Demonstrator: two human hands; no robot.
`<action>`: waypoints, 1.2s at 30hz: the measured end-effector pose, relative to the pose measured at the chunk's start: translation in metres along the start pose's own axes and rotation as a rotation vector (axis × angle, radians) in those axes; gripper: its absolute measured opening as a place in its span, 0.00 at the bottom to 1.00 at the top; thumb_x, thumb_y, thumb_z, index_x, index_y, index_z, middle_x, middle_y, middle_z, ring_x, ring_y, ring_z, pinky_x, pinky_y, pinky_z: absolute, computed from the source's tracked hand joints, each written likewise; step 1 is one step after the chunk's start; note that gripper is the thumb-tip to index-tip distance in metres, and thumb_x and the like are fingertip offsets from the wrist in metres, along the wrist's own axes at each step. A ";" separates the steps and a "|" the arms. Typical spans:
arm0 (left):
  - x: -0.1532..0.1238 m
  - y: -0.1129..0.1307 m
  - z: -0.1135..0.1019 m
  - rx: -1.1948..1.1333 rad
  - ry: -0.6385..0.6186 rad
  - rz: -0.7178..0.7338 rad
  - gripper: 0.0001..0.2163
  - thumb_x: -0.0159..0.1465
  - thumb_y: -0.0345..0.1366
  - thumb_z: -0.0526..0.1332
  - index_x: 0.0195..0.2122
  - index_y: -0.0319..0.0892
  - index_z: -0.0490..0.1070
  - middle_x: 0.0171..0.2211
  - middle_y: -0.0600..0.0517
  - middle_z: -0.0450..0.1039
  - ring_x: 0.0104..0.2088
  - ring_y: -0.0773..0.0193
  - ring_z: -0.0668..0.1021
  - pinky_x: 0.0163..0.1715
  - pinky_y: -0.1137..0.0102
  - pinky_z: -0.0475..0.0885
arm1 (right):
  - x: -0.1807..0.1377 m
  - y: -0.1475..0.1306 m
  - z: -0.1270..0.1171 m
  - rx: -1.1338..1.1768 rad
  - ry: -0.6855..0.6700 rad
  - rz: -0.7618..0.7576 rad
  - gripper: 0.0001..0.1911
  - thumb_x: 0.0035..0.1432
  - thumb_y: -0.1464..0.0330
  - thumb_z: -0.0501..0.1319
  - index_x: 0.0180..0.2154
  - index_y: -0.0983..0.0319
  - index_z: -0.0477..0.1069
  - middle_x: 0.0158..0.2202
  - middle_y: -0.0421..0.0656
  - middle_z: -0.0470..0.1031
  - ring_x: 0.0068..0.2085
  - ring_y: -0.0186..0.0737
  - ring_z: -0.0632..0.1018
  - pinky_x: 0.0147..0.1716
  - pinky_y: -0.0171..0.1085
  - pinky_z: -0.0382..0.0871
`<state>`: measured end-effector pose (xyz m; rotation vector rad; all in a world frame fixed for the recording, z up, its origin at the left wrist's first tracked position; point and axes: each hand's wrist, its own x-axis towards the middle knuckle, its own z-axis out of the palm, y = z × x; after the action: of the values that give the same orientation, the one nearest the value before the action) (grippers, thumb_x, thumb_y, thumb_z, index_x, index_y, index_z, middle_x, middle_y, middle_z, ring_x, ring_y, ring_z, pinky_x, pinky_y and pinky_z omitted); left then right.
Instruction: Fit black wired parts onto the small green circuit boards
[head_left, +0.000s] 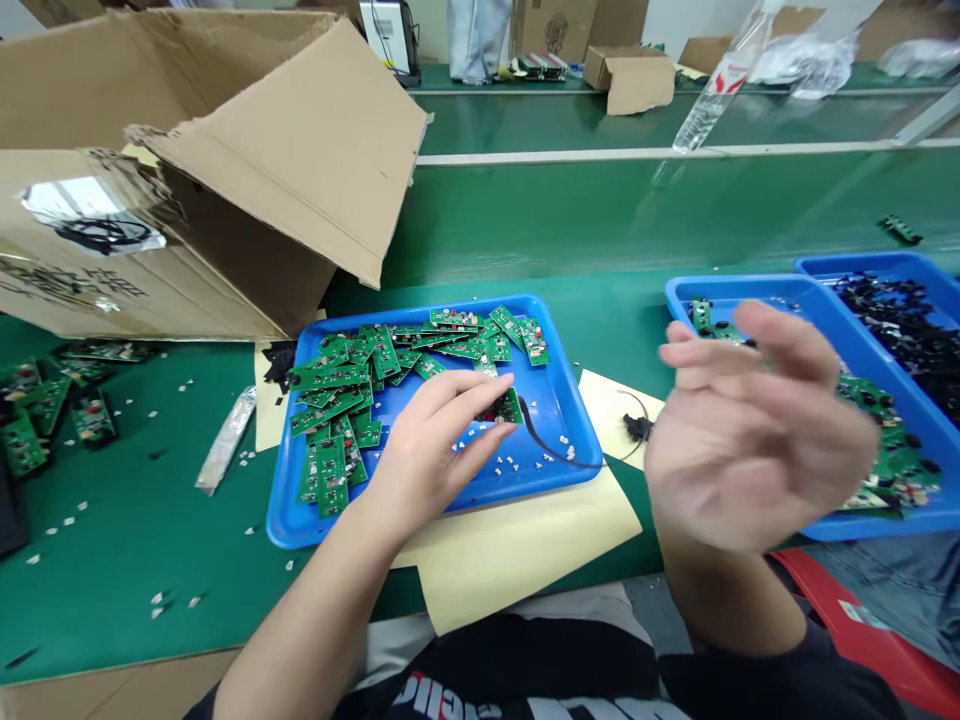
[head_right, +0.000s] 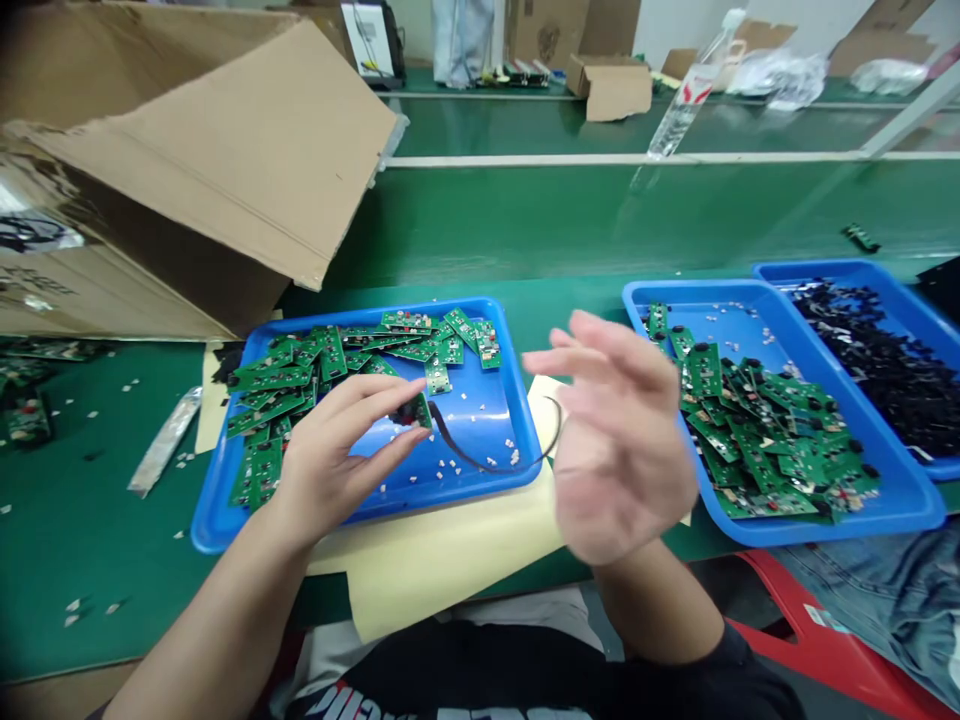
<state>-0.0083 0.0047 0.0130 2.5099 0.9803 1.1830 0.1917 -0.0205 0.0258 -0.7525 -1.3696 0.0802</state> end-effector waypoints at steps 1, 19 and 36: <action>0.000 0.000 0.000 0.032 0.049 0.046 0.16 0.59 0.29 0.63 0.49 0.39 0.69 0.42 0.45 0.74 0.42 0.64 0.77 0.43 0.68 0.75 | 0.001 0.001 -0.001 0.027 0.050 0.063 0.15 0.62 0.62 0.50 0.46 0.46 0.71 0.48 0.41 0.71 0.42 0.44 0.77 0.45 0.52 0.72; 0.000 -0.009 0.001 0.328 0.371 0.374 0.15 0.51 0.25 0.69 0.40 0.38 0.74 0.37 0.46 0.77 0.36 0.59 0.80 0.36 0.65 0.78 | -0.012 -0.016 0.017 0.696 -0.551 0.936 0.12 0.60 0.66 0.60 0.47 0.59 0.67 0.22 0.33 0.71 0.26 0.32 0.77 0.35 0.37 0.75; -0.003 -0.008 -0.004 0.177 0.261 0.209 0.09 0.56 0.25 0.64 0.36 0.44 0.73 0.31 0.53 0.73 0.34 0.64 0.78 0.30 0.70 0.73 | -0.013 -0.016 0.013 0.513 -0.552 0.794 0.15 0.59 0.75 0.56 0.49 0.58 0.64 0.23 0.33 0.67 0.24 0.29 0.72 0.26 0.31 0.70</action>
<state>-0.0170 0.0085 0.0103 2.6985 0.9347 1.5837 0.1708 -0.0327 0.0235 -0.8177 -1.3858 1.2942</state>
